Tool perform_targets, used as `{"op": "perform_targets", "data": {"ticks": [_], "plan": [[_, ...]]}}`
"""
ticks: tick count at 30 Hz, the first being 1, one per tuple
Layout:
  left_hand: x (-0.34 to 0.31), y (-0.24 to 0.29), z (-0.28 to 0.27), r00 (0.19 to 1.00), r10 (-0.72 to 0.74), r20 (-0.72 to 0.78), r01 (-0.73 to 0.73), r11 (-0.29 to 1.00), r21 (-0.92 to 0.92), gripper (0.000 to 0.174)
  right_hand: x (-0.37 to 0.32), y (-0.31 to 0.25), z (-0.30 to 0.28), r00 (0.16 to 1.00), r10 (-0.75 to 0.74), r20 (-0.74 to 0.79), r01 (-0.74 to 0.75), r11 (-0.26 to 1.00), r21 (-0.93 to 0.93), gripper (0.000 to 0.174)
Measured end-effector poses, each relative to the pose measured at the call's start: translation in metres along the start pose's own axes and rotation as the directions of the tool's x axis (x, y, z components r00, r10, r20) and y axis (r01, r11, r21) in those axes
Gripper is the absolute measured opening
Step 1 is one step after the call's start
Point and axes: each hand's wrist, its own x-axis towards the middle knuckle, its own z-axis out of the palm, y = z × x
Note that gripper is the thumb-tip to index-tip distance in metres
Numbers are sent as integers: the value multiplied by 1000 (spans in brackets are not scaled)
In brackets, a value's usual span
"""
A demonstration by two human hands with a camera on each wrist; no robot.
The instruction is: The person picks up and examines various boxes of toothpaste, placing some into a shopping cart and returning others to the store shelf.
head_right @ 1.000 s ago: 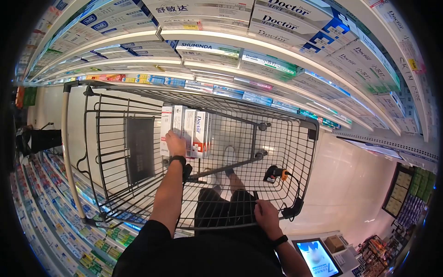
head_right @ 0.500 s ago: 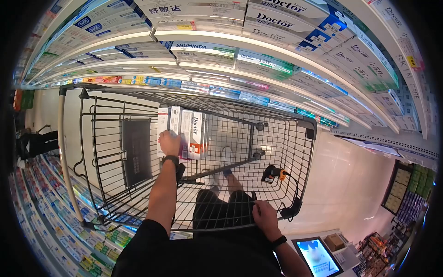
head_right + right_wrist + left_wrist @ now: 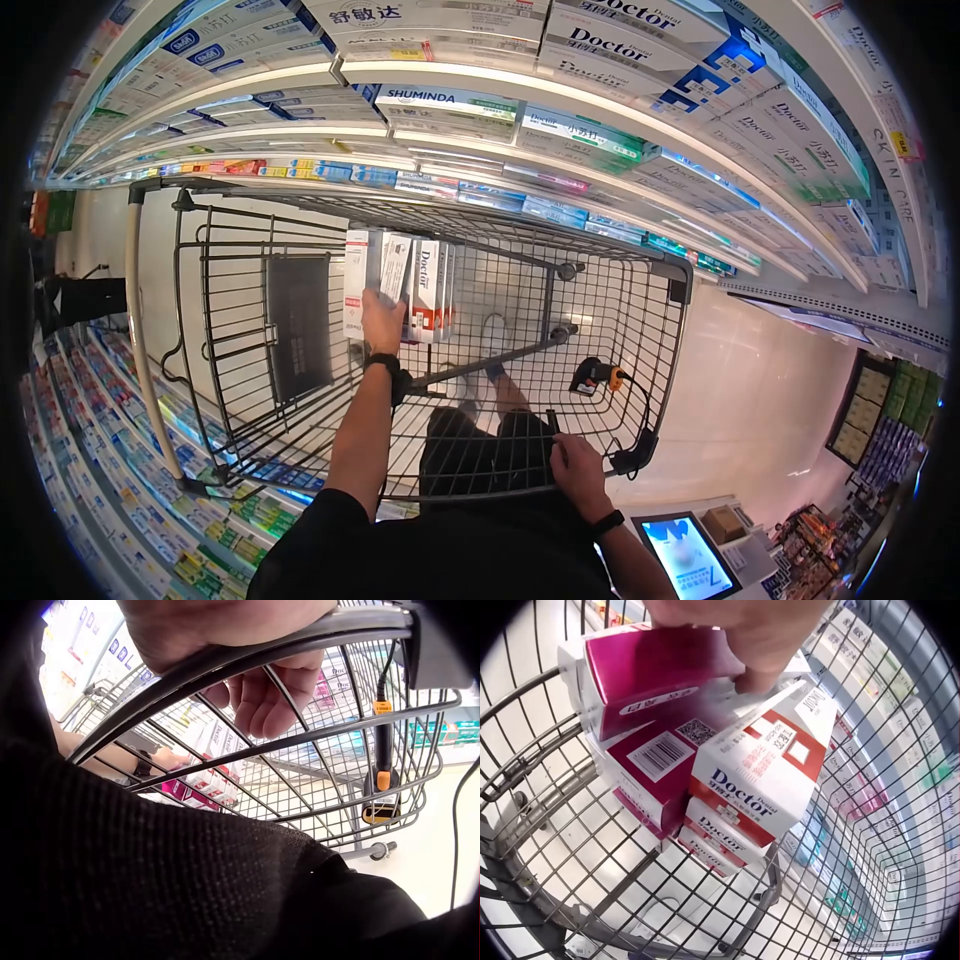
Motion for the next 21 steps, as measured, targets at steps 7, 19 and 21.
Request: {"op": "perform_targets", "data": {"ticks": [7, 19, 21], "plan": [[17, -12, 16, 991, 130, -7, -130, 990, 46, 35, 1, 1, 1, 1000, 21, 7, -21, 1000, 6, 17], [10, -20, 19, 947, 313, -64, -319, 941, -117, 27, 0, 2, 2, 1000, 8, 2, -8, 1000, 9, 17], [9, -19, 22, 959, 281, -26, -282, 949, -143, 28, 1, 0, 1, 1000, 4, -4, -4, 1000, 18, 17]]}}
